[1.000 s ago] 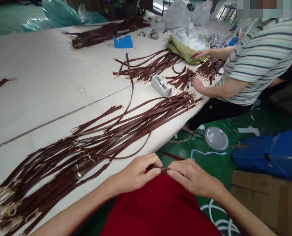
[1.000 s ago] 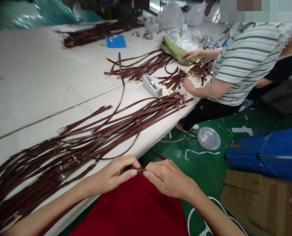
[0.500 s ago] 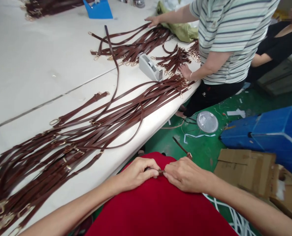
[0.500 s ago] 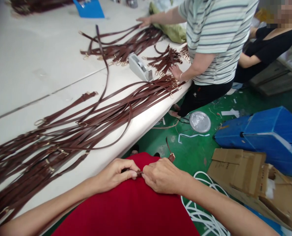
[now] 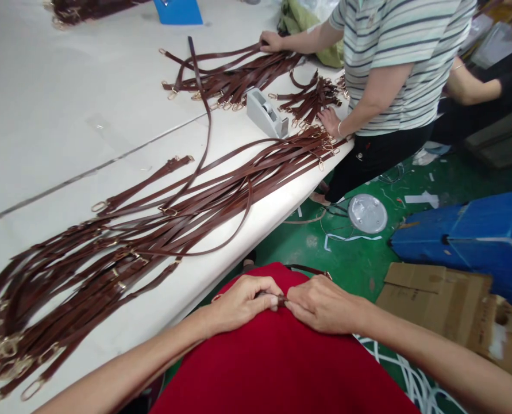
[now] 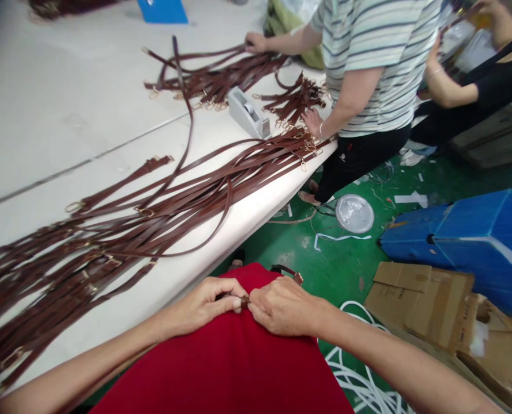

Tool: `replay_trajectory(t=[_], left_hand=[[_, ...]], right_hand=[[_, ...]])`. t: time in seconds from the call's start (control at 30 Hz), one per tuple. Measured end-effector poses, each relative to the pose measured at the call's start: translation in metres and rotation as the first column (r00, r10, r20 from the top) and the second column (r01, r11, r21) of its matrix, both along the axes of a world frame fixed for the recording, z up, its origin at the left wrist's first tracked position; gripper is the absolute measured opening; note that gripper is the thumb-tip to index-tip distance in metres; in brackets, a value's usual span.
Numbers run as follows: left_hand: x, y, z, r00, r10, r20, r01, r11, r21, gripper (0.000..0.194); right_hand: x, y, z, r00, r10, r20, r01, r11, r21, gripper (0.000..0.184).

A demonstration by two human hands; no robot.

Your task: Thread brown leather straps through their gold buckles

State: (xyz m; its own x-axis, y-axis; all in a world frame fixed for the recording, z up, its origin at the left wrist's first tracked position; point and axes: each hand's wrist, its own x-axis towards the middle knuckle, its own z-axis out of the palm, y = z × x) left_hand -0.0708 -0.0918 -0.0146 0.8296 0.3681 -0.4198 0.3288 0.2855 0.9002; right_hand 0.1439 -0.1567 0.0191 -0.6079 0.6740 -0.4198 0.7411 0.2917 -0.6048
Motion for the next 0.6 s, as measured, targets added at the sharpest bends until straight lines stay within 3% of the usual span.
replay_trajectory(t=[0.1,0.27,0.4,0.53,0.6], left_hand=[[0.003,0.002,0.001,1.0,0.006,0.002,-0.006,0.999,0.041,0.018],[0.002,0.004,0.005,0.998,0.001,-0.057,0.001,0.999,0.033,0.025],[0.002,0.005,0.003,0.994,0.054,-0.097,-0.057,0.998,-0.021,0.029],[0.0,0.006,-0.006,0.992,0.042,-0.12,-0.048,0.998,-0.044,0.038],[-0.003,0.007,-0.018,0.99,0.01,-0.141,-0.015,0.999,-0.028,0.048]], right_hand=[[0.0,-0.002,-0.006,0.999,-0.039,0.016,0.04,0.998,-0.05,0.035],[0.003,-0.004,-0.013,0.977,-0.209,-0.048,0.198,0.963,-0.182,0.035],[-0.002,0.001,-0.012,0.972,-0.226,-0.069,0.213,0.965,-0.156,0.035],[-0.011,0.004,-0.017,0.973,-0.205,-0.108,0.195,0.976,-0.093,0.03],[-0.011,0.003,-0.027,0.947,-0.28,-0.156,0.26,0.956,-0.136,0.027]])
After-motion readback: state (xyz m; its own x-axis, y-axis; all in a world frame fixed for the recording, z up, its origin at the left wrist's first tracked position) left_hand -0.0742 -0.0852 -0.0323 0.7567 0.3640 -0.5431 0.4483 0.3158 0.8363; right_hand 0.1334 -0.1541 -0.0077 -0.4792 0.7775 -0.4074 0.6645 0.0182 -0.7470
